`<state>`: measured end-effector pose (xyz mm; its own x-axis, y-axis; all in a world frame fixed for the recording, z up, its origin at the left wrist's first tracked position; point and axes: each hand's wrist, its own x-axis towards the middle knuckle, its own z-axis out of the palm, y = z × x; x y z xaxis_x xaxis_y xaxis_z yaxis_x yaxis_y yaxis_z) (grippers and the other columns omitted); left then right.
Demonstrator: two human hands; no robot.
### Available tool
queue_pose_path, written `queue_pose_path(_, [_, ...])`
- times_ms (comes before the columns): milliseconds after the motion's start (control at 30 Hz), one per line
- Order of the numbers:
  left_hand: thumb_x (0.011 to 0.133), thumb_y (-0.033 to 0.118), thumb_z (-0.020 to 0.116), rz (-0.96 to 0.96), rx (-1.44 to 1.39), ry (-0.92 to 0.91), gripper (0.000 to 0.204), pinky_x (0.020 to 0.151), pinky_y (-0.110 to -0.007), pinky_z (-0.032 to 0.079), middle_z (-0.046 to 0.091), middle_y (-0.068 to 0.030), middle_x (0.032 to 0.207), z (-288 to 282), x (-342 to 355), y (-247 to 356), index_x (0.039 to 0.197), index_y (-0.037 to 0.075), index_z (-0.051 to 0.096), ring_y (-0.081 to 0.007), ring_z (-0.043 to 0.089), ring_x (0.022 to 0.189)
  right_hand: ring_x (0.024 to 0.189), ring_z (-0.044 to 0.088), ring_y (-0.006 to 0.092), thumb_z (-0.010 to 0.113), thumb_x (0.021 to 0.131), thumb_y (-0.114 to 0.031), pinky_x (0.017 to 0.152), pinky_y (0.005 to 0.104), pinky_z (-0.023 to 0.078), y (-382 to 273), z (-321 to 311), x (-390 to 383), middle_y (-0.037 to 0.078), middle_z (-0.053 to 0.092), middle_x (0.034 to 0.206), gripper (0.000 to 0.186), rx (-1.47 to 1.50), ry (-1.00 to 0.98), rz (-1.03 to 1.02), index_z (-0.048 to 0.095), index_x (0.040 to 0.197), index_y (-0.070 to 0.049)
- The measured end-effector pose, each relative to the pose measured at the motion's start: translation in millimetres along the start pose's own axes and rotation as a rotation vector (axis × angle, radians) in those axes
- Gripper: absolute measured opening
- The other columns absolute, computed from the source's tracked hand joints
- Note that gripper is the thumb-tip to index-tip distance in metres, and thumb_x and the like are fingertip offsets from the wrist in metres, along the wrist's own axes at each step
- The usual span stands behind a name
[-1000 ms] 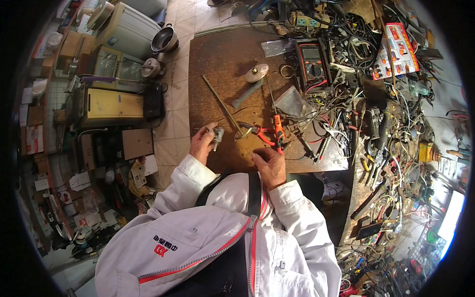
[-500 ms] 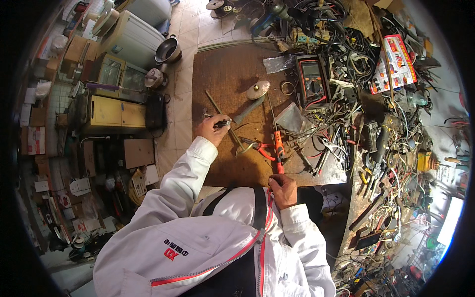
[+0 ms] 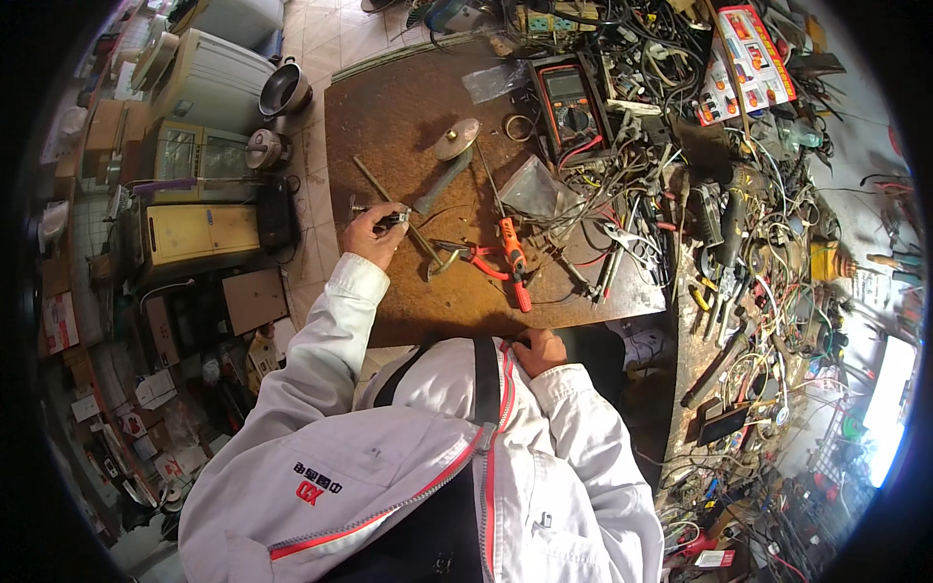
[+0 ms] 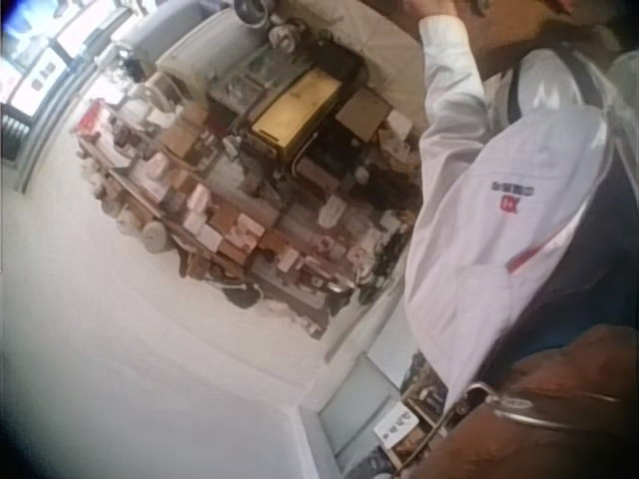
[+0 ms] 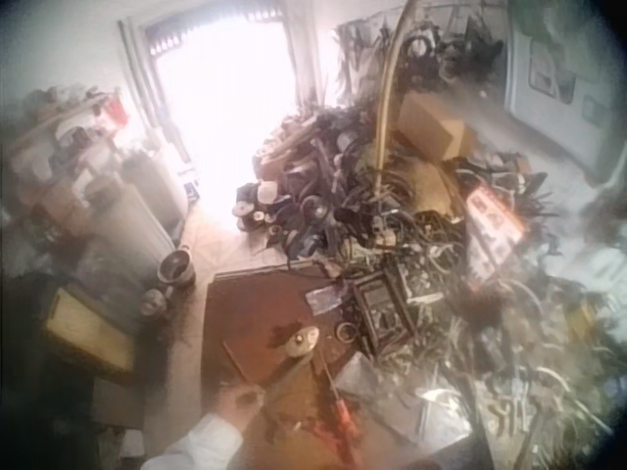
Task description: The person sits at a cluttered workbench and uses pliers and a screwdriver to manipulate a metal rod and a small metal component. They repeatedly adjust the component and the rod, occasionally picking up and setting down tools.
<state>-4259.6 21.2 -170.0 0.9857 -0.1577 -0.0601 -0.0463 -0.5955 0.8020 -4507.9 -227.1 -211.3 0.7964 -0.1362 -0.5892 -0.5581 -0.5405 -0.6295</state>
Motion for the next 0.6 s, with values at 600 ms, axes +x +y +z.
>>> queue_pose_path(600, [0.079, 0.009, 0.075, -0.063, 0.015, -0.106, 0.027, 0.076, -0.030, 0.054, 0.071, -0.0090, 0.097, 1, -24, 11, 0.105, 0.007, 0.072, -0.0172, 0.068, 0.085, 0.087, 0.067, 0.0391, 0.070, 0.077, -0.026, 0.079, 0.0445, 0.053, -9, 5, -1, 0.022, 0.070, 0.092, 0.030, 0.079, 0.017, -0.001, 0.073, 0.099, -0.005])
